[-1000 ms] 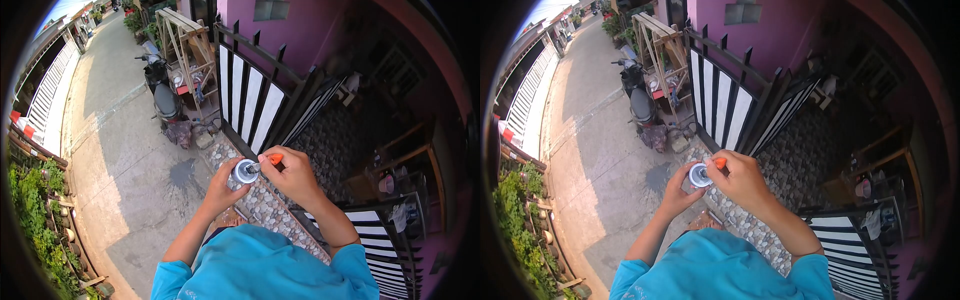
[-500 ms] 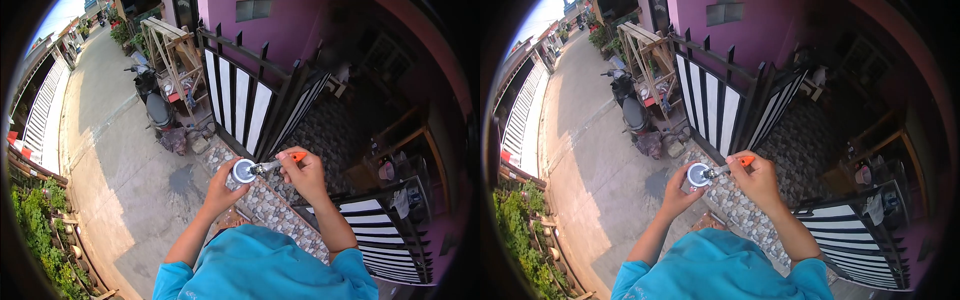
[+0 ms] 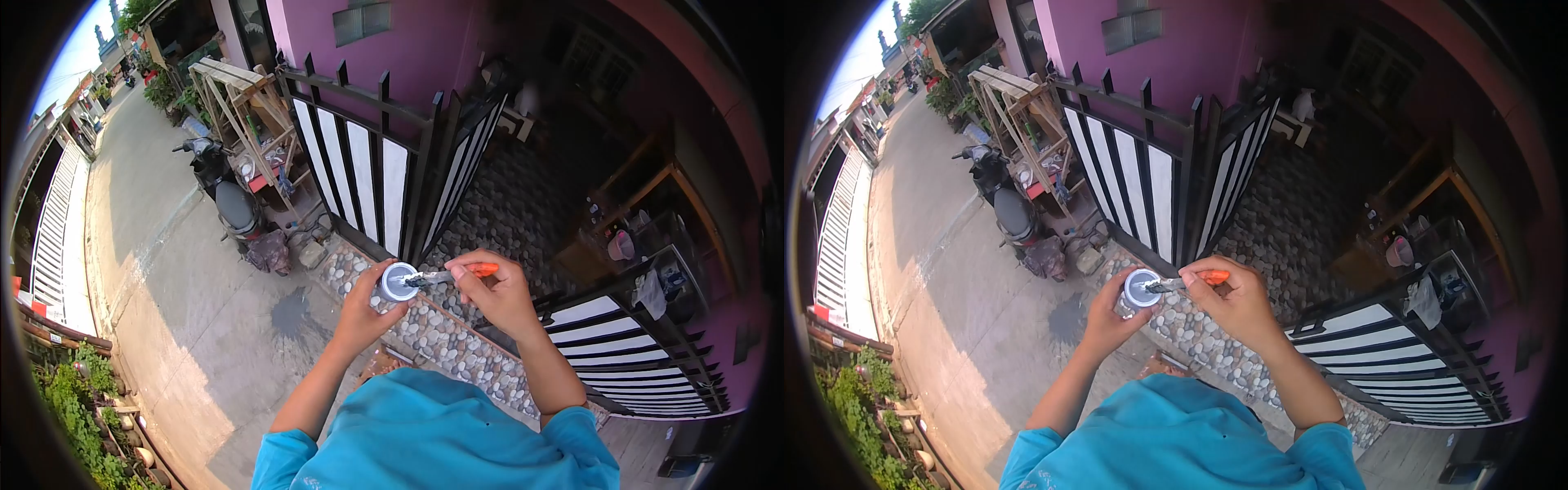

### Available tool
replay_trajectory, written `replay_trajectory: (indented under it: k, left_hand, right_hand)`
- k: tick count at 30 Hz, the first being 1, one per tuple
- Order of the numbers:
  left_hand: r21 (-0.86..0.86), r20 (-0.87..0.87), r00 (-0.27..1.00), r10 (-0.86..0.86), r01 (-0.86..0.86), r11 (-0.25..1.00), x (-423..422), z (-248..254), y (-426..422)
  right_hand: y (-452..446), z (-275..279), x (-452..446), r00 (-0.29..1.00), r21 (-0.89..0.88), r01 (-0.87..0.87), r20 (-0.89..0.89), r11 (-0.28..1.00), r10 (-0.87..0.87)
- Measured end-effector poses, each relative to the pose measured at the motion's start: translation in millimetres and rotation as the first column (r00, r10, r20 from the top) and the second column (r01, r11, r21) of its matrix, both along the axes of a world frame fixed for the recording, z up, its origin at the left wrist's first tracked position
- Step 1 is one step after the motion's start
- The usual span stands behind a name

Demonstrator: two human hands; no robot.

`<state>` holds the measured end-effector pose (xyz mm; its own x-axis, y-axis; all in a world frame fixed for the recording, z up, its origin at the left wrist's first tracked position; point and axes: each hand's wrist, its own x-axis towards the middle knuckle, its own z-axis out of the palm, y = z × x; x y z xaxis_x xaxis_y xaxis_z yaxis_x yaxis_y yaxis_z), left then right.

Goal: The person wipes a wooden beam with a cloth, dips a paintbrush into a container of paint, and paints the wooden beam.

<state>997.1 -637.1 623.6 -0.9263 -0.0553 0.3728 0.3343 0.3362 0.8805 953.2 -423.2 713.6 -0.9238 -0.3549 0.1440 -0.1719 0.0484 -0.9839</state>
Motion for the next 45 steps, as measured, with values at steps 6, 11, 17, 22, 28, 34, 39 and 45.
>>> replay_trajectory:
  k: [6, 11, 17, 22, 28, 34, 39, 45]
  left_hand:
    - [-0.046, 0.036, 0.998, -0.058, 0.06, 0.997, -8, -4, 6]
    - [-0.01, 0.056, 0.995, -0.081, 0.082, 0.997, -13, -3, 11]
    - [0.02, 0.044, 0.991, -0.123, 0.122, 0.992, -19, 1, 17]
    - [0.052, 0.073, 0.983, -0.171, 0.168, 0.984, -22, 6, 23]
    - [0.076, 0.001, 0.993, -0.115, 0.115, 0.99, -22, 8, 32]
    - [0.259, 0.001, 0.986, -0.166, 0.16, 0.953, -20, -7, 33]
    - [0.026, 0.03, 0.992, -0.123, 0.122, 0.992, -17, -19, 14]
    - [0.127, 0.151, 0.984, -0.096, 0.077, 0.989, 4, 25, 15]
  right_hand:
    - [18, 7, 9, 0.933, 0.149, 0.084, -0.36, 0.985, -0.025]
    - [36, -1, 19, 0.992, -0.118, 0.122, -0.016, 0.985, -0.125]
    - [52, -37, 11, 0.883, -0.388, 0.362, 0.435, 0.847, -0.178]
    - [58, -64, 11, 0.732, -0.528, 0.479, 0.681, 0.701, 0.012]
    - [68, -78, 15, 0.724, -0.702, 0.457, 0.65, 0.546, 0.231]
    - [116, -32, -15, 0.953, -0.804, 0.149, 0.272, 0.576, 0.133]
    - [172, 83, -48, 0.96, -0.662, 0.234, 0.043, 0.712, -0.276]
    - [237, 248, -83, 0.621, -0.458, 0.477, -0.428, 0.75, -0.657]
